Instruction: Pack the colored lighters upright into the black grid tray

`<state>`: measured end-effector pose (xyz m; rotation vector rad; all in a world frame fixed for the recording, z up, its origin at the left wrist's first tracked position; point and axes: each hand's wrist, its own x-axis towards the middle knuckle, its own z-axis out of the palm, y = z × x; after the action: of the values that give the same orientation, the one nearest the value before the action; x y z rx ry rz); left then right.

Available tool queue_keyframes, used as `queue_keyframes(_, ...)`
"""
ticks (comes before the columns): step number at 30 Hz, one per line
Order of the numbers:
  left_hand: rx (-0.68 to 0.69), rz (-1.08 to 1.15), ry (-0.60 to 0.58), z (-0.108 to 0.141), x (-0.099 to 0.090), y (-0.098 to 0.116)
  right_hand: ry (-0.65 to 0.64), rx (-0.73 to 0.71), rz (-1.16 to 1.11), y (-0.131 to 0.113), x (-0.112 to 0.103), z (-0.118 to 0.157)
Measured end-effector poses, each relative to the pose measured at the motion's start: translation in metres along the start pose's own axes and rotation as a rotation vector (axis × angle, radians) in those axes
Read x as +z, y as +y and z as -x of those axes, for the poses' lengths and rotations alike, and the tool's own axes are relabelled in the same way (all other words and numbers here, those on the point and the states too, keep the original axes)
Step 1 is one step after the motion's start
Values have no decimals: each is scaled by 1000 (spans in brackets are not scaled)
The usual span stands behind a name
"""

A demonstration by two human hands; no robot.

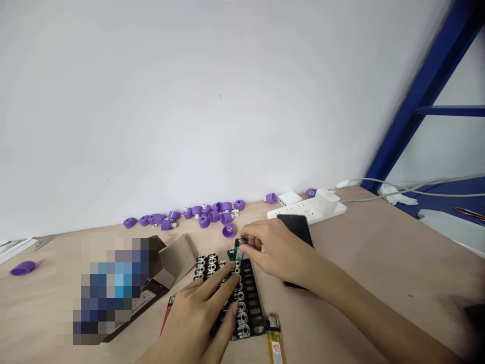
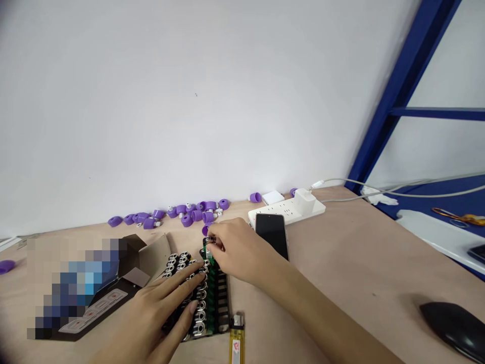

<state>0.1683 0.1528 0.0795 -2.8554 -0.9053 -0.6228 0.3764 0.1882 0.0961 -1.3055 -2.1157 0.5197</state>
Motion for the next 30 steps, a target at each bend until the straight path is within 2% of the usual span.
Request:
queue_keyframes(9,7,18,6,2,1,1,-69,20,-43,7,28,1)
queue_keyframes(20,6,2,-16,1,1,-2,-96,32,-53,10,26,2)
queue_keyframes(30,32,8,-1,-1,0,-2,-119,-9,92,9,19,3)
